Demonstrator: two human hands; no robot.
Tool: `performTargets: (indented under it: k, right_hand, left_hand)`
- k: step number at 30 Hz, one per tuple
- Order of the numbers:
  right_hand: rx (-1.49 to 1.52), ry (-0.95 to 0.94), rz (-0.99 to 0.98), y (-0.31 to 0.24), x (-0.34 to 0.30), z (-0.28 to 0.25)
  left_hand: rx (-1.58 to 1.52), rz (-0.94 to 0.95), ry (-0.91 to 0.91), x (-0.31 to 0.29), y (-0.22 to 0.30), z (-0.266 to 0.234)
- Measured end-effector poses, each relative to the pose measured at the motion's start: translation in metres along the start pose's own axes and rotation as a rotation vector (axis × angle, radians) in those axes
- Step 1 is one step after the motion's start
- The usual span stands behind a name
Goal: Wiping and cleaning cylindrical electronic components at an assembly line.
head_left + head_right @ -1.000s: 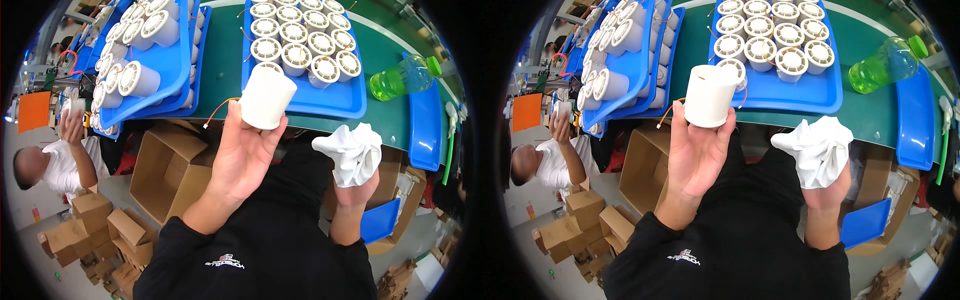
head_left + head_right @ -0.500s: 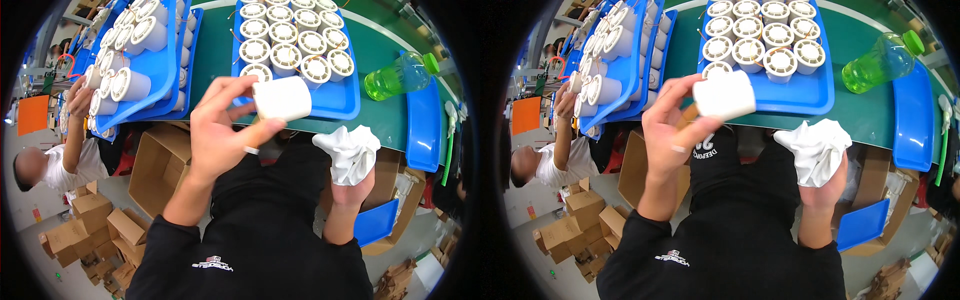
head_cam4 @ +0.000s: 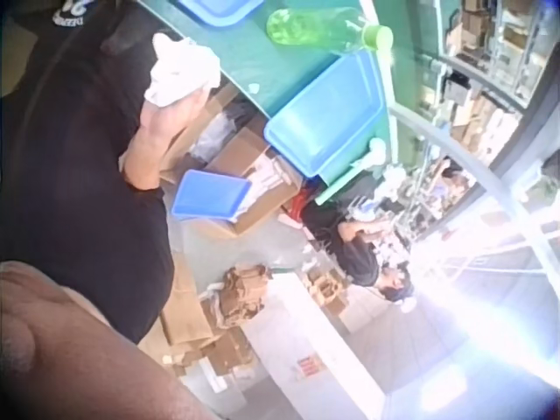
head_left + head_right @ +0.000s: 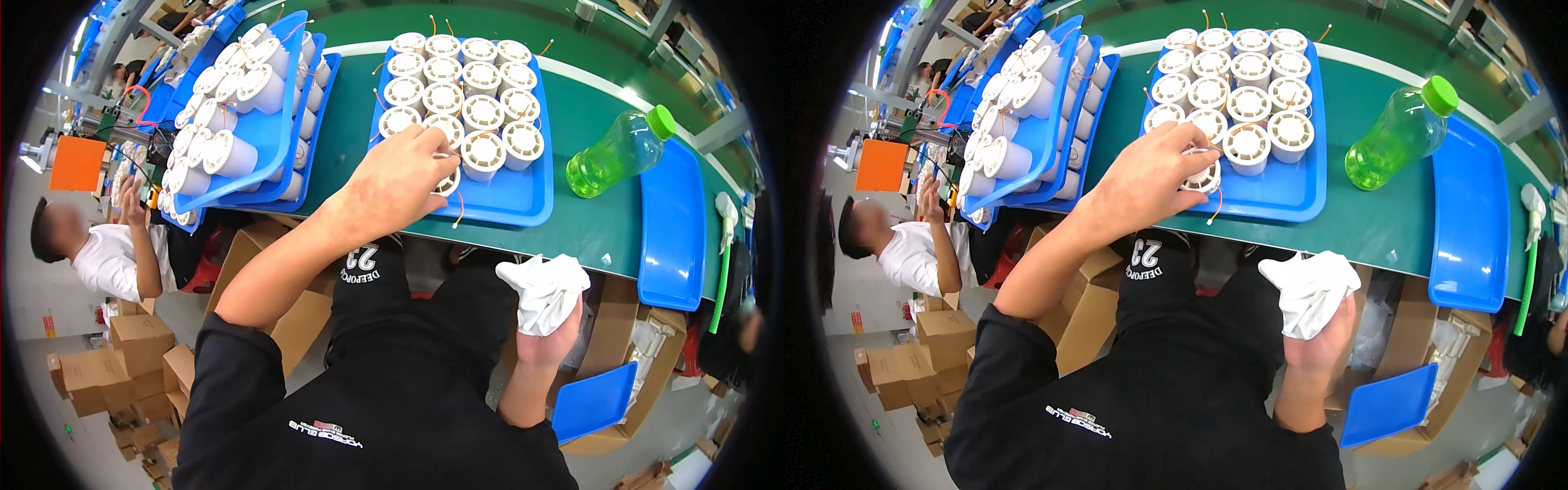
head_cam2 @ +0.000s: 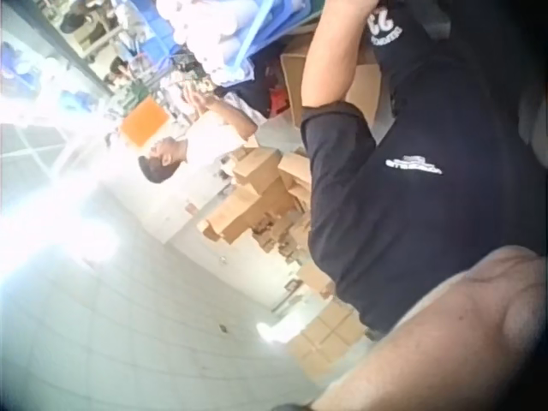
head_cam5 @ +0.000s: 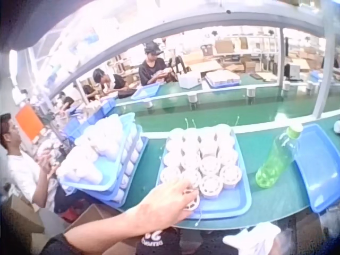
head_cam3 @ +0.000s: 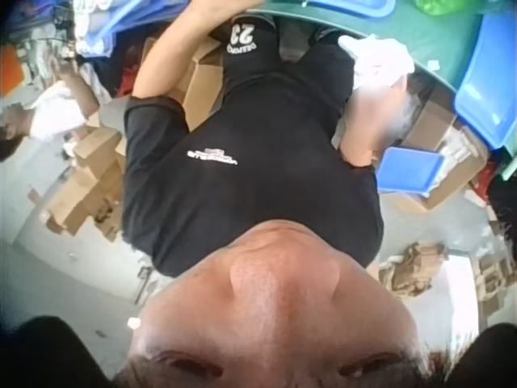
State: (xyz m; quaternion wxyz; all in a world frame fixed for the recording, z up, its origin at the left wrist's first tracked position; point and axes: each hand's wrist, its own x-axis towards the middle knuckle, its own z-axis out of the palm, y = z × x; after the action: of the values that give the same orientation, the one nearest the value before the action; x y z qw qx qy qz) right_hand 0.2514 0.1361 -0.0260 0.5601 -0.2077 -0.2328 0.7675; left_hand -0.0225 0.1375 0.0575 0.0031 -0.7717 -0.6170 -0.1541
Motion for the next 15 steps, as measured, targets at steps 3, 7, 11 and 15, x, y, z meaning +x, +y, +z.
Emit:
performTargets:
  k: [3,7,11,15]
  right_hand:
    - [0.001,-0.001,0.019,0.000,0.000,-0.003]
    - [0.026,-0.073,0.088,0.005,0.004,-0.006]
    - [-0.085,-0.097,0.059,0.002,0.002,0.007]
    - [-0.103,-0.202,0.102,0.007,0.004,0.016]
  left_hand:
    - [-0.033,-0.022,0.032,-0.003,0.001,-0.001]
    - [0.002,-0.060,0.076,-0.013,-0.002,-0.007]
    - [-0.014,0.024,0.171,-0.027,0.003,-0.062]
    - [0.157,-0.208,0.072,-0.048,-0.070,-0.171]
